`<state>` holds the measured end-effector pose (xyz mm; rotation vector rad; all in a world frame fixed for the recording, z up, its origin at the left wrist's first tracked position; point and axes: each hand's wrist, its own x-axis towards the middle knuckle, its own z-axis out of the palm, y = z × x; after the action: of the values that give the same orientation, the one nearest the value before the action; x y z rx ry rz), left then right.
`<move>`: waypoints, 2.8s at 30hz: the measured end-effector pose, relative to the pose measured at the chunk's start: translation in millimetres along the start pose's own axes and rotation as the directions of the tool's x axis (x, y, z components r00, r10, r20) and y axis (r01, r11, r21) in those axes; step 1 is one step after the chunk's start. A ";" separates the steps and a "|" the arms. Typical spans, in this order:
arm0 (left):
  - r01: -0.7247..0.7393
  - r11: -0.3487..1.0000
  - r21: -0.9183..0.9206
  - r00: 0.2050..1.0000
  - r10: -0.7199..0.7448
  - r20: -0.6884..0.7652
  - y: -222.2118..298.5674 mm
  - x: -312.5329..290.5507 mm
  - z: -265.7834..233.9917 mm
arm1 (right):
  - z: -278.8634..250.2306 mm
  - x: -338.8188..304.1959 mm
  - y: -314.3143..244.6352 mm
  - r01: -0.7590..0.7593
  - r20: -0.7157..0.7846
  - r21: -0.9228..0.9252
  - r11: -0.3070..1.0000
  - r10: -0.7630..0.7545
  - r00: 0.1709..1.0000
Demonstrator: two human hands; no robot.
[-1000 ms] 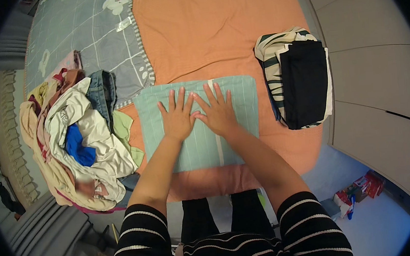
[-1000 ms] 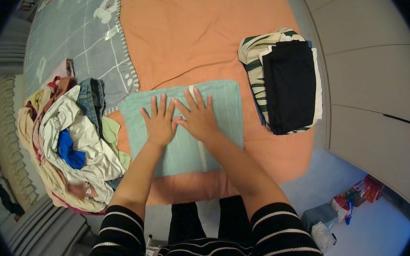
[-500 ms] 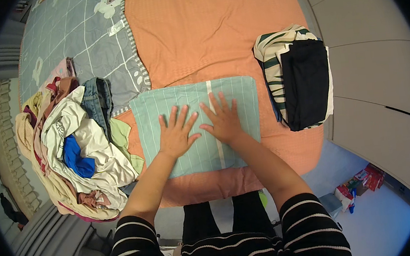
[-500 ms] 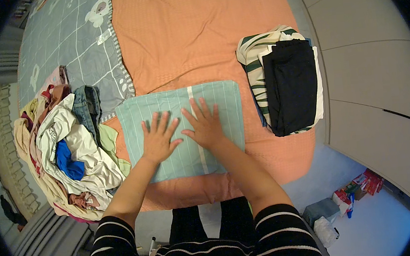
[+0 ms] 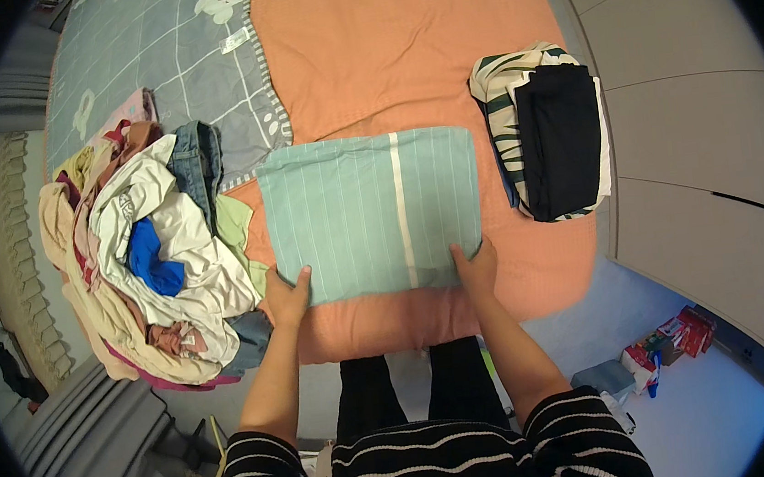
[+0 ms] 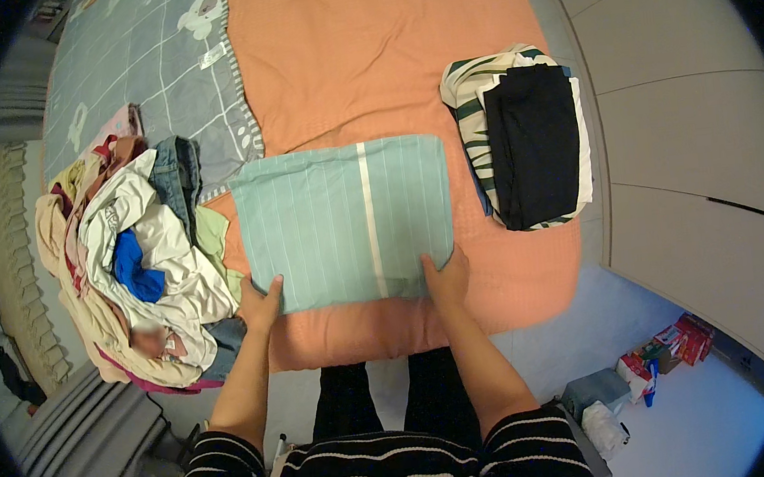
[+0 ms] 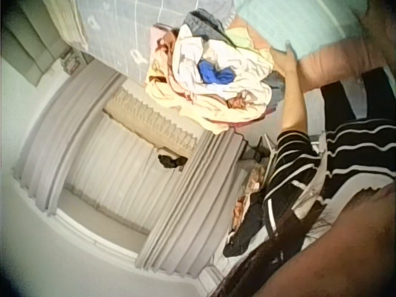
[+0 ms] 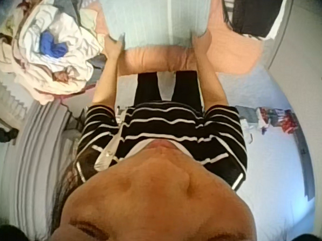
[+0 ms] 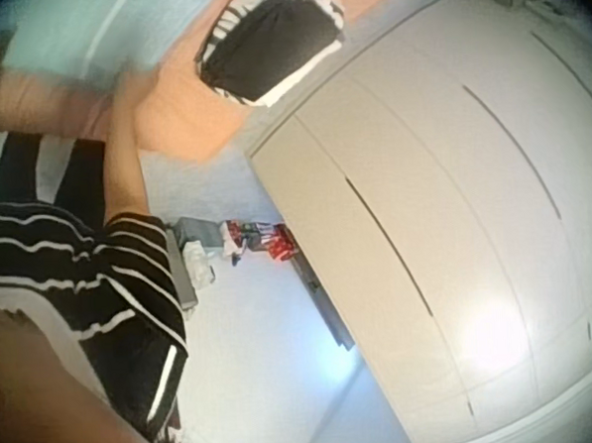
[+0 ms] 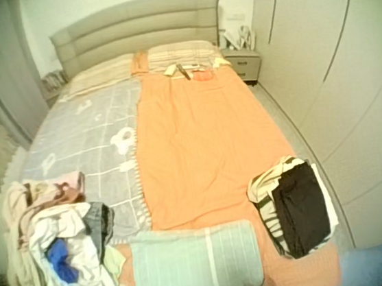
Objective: The person folds various pieces of clothing on a bed, including black shorts, a light blue towel, a patterned top, and white pants. Each item is smoothed, folded into a neat rectangle, and placed on a growing stack.
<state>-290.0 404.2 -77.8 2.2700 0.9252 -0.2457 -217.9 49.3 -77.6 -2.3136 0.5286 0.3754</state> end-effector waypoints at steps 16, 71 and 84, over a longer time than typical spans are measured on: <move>-0.028 0.868 -0.496 0.964 0.154 0.217 -6.0 -101.6 -11.6 | -41.7 -77.2 -78.0 0.241 0.128 -0.007 0.970 -0.239 0.963; -0.654 0.565 0.503 0.753 0.550 0.360 15.4 -13.8 22.2 | 106.7 57.0 -111.2 0.928 0.524 -0.235 0.290 -0.766 0.372; 0.834 0.495 -0.242 0.439 -0.331 0.835 17.8 -160.3 64.9 | 77.7 106.6 -124.1 0.577 0.345 0.102 0.811 -0.573 0.744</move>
<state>-390.5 264.3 -54.1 0.9040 1.1543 -0.9203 -74.9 157.6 -102.4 -2.2033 -0.3809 0.4783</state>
